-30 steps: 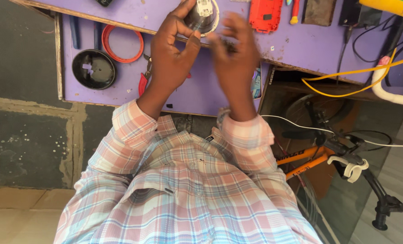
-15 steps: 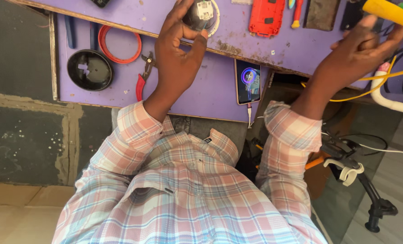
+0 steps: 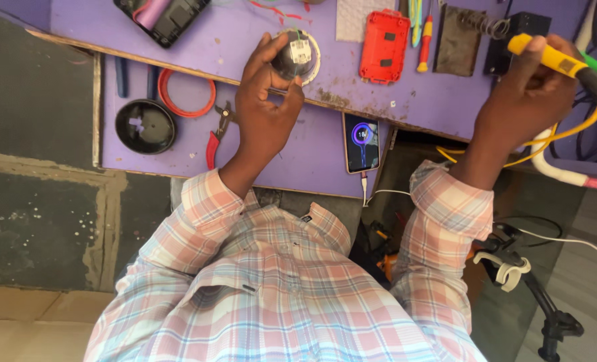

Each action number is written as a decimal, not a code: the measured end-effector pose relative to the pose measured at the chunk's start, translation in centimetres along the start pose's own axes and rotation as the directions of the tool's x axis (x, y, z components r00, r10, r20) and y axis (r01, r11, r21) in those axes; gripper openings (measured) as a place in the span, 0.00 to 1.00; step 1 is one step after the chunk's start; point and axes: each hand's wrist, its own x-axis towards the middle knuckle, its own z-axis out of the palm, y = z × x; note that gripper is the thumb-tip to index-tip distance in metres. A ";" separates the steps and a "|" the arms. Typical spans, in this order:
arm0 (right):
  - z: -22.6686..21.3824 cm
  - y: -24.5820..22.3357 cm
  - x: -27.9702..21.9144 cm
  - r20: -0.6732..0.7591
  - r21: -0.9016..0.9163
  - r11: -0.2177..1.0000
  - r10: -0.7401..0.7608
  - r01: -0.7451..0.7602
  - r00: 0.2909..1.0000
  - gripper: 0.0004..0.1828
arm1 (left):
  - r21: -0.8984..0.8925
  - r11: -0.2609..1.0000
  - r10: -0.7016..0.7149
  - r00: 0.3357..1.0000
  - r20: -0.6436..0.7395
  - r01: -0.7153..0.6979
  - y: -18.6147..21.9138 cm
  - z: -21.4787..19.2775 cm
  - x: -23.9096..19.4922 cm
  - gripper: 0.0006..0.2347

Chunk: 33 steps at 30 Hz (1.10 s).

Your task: The person solders wires to a small metallic bell-shaped object. They use a soldering iron to attach red and green wires to the object's terminals, then use pliers to trim the excess wire. The person repeats this process for multiple wires.

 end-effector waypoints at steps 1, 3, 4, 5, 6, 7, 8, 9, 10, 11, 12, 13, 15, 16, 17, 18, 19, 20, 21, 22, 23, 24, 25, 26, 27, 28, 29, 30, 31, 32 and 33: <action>-0.5 -0.7 -0.1 -0.011 -0.058 0.998 -0.014 0.013 1.000 0.11 | 0.001 1.000 -0.010 1.000 0.006 0.010 0.1 -0.1 -0.1 0.09; -1.2 -1.6 0.0 -0.030 -0.009 1.000 0.029 -0.030 0.999 0.13 | 0.007 1.000 -0.011 1.000 0.004 0.011 0.3 -0.1 -0.1 0.09; -1.4 -1.8 0.2 -0.041 0.016 0.999 0.051 -0.050 0.998 0.14 | 0.008 1.000 -0.010 1.000 0.005 0.010 0.3 0.0 0.1 0.09; -1.7 -1.7 0.4 -0.045 0.046 0.998 0.044 -0.042 0.998 0.15 | 0.009 1.000 -0.002 1.000 0.008 0.002 0.4 0.1 0.1 0.09; -2.0 -1.4 0.6 -0.050 0.075 0.997 0.038 -0.034 0.998 0.16 | 0.010 1.000 0.005 1.000 0.011 -0.005 0.4 0.1 0.2 0.09; -2.4 -1.0 0.5 -0.050 0.105 0.994 0.035 -0.029 0.998 0.18 | 0.013 1.000 0.007 1.000 0.013 -0.007 0.4 0.1 0.1 0.09; -3.1 -0.6 0.4 -0.093 0.075 0.991 0.119 -0.112 0.989 0.19 | 0.005 1.000 0.007 1.000 0.020 -0.007 0.3 0.1 0.1 0.09; -4.1 0.0 0.3 -0.132 0.050 0.979 0.201 -0.196 0.971 0.20 | 0.000 1.000 0.004 1.000 0.024 -0.004 0.3 0.1 0.0 0.09; -5.2 0.5 0.1 -0.172 0.027 0.959 0.281 -0.281 0.944 0.22 | -0.006 1.000 0.001 1.000 0.028 -0.001 0.2 0.0 -0.1 0.09; -6.7 0.9 -0.3 -0.225 0.133 0.927 0.374 -0.352 0.900 0.22 | -0.005 1.000 0.003 1.000 0.025 -0.002 0.1 0.0 -0.1 0.08; -8.6 1.2 -1.1 -0.267 0.240 0.880 0.467 -0.411 0.843 0.22 | -0.004 1.000 0.004 1.000 0.023 -0.004 0.0 0.0 -0.1 0.08; -10.6 1.4 -2.0 -0.298 0.346 0.821 0.555 -0.454 0.777 0.23 | -0.005 1.000 0.007 1.000 0.020 -0.007 0.0 0.1 -0.1 0.08; -13.4 1.8 -4.4 -0.267 0.564 0.720 0.623 -0.405 0.735 0.28 | 0.005 1.000 0.011 1.000 0.012 -0.011 -0.1 0.2 -0.2 0.08; -14.3 1.9 -6.1 -0.221 0.670 0.667 0.599 -0.326 0.770 0.31 | 0.010 1.000 0.013 1.000 0.011 -0.013 -0.2 0.2 -0.2 0.09; -15.0 2.1 -7.3 -0.182 0.763 0.596 0.568 -0.249 0.803 0.34 | -0.008 1.000 0.023 1.000 0.012 -0.023 -0.2 0.2 -0.2 0.09; -14.9 2.7 -8.0 -0.062 0.826 0.496 0.553 -0.268 0.831 0.29 | -0.027 0.999 0.032 0.999 0.012 -0.032 -0.4 0.1 -0.1 0.10; -14.5 3.1 -9.1 0.052 0.871 0.395 0.517 -0.292 0.855 0.24 | -0.047 0.998 0.036 0.999 0.016 -0.035 -0.5 0.1 -0.3 0.10; -14.1 3.4 -9.8 0.156 0.903 0.291 0.461 -0.315 0.874 0.20 | -0.034 0.999 0.042 0.999 0.019 -0.041 -0.7 0.1 -0.3 0.10; -13.6 3.5 -10.5 0.259 0.930 0.100 0.506 -0.355 0.823 0.19 | -0.024 0.999 0.044 0.999 0.023 -0.044 -0.9 0.0 -0.4 0.09; -12.6 3.2 -11.9 0.295 0.933 0.013 0.543 -0.359 0.787 0.16 | -0.015 0.999 0.047 0.999 0.027 -0.047 -1.1 -0.1 -0.6 0.09; -11.5 2.7 -12.9 0.325 0.935 -0.075 0.574 -0.348 0.751 0.14 | -0.028 0.998 0.053 0.998 0.034 -0.052 -1.3 -0.2 -0.6 0.09; -10.2 2.0 -14.0 0.238 0.932 0.088 0.587 -0.353 0.774 0.17 | -0.042 0.998 0.058 0.998 0.040 -0.057 -1.4 -0.2 -0.5 0.09; -9.0 1.0 -15.0 0.150 0.901 0.247 0.594 -0.357 0.790 0.19 | -0.055 0.997 0.062 0.997 0.044 -0.060 -1.5 -0.3 -0.7 0.09; -7.8 0.0 -15.9 0.032 0.775 0.523 0.528 -0.355 0.848 0.27 | -0.036 0.998 0.057 0.998 0.035 -0.055 -1.6 -0.2 -0.8 0.09; -7.0 -1.3 -16.4 0.044 0.664 0.652 0.455 -0.366 0.889 0.28 | -0.016 0.998 0.055 0.998 0.024 -0.055 -1.6 -0.1 -0.8 0.09; -6.5 -2.6 -16.6 0.069 0.536 0.765 0.382 -0.357 0.922 0.29 | 0.003 0.999 0.054 0.998 0.014 -0.054 -1.7 0.0 -0.7 0.09; -6.2 -3.9 -16.4 0.110 0.397 0.858 0.309 -0.327 0.945 0.30 | -0.004 0.999 0.036 0.999 0.008 -0.036 -1.7 0.1 -0.8 0.09; -6.1 -5.2 -15.9 0.144 0.283 0.940 0.153 -0.189 0.978 0.28 | -0.012 1.000 0.019 1.000 0.002 -0.019 -1.7 0.2 -0.9 0.08; -6.1 -6.4 -15.3 0.202 0.173 0.984 -0.001 -0.035 0.979 0.25 | -0.018 1.000 0.000 1.000 -0.003 0.000 -1.7 0.2 -0.9 0.08; -6.0 -7.5 -14.6 0.279 0.073 0.989 -0.143 0.128 0.950 0.23 | -0.007 1.000 0.007 1.000 0.000 -0.007 -1.7 0.1 -1.0 0.08; -5.7 -8.6 -13.9 0.314 0.076 0.981 -0.192 0.177 0.930 0.21 | 0.005 1.000 0.017 1.000 0.003 -0.017 -1.7 0.1 -1.0 0.08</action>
